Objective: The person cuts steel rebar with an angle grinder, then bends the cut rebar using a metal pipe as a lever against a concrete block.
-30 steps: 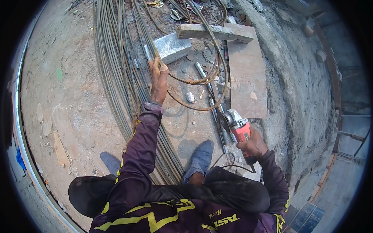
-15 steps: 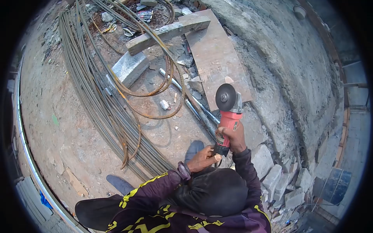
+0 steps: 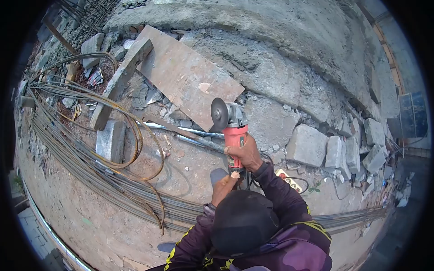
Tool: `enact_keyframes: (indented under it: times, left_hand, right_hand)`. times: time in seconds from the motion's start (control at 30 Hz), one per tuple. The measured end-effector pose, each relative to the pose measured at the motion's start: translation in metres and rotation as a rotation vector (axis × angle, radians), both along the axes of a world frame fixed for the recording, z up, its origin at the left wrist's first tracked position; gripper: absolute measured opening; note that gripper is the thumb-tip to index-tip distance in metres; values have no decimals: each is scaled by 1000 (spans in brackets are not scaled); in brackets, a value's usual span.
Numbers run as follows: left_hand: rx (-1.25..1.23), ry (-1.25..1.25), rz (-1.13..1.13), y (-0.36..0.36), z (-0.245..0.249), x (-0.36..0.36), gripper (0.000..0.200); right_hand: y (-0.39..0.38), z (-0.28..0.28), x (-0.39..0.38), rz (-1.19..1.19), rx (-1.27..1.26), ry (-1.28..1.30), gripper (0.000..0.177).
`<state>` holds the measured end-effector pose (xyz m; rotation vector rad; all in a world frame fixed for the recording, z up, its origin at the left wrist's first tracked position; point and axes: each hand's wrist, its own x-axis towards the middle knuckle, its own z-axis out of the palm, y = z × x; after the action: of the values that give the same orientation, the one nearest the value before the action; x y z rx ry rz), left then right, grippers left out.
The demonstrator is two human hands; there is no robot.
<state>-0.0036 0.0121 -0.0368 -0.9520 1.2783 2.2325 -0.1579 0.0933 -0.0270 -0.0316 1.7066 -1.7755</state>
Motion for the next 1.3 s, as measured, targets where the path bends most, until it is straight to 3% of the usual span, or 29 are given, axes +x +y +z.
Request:
enact_keyframes:
  times: [0.17,0.27,0.33,0.4,0.5,0.6,0.7,0.93,1.07,1.13,1.2,1.3]
  left_hand:
    - [123,-15,-90,10,2,-18,54]
    - [-2,-47,-371,-1,19,-41,56]
    - [21,59,-389,-3,5,-39,56]
    - [59,206,-270,3,-33,-19,53]
    - [10,196,-276,-24,-28,-1,58]
    - [-40,230,-336,-49,-5,1,57]
    - [162,288,-101,-61,7,2,55]
    - [269,725,80,-107,82,-22,64]
    - [425,930,161,-120,135,-33,68]
    - [542,1029,181,-120,158,-44,66]
    - [554,1163,163,-117,179,-60,63]
    - [597,1284,108,-109,204,-77,61]
  right_hand:
    - [22,3,-12,-84,-32,-61,35]
    - [31,12,-23,-156,-96,-120,39]
    - [50,-5,-44,-114,-154,-165,46]
    - [61,-17,-68,-164,-231,-196,49]
    - [82,-40,-113,-241,-308,-365,49]
    - [87,-45,-154,-242,-297,-428,41]
    - [86,-59,-190,-237,-221,-335,40]
    - [61,-67,-254,-162,-13,-22,37]
    - [69,-69,-265,-98,13,-23,33]
    - [84,-86,-271,-136,-36,-119,40]
    - [91,-102,-278,-280,-2,-8,51]
    - [105,-130,-295,-294,151,202,54]
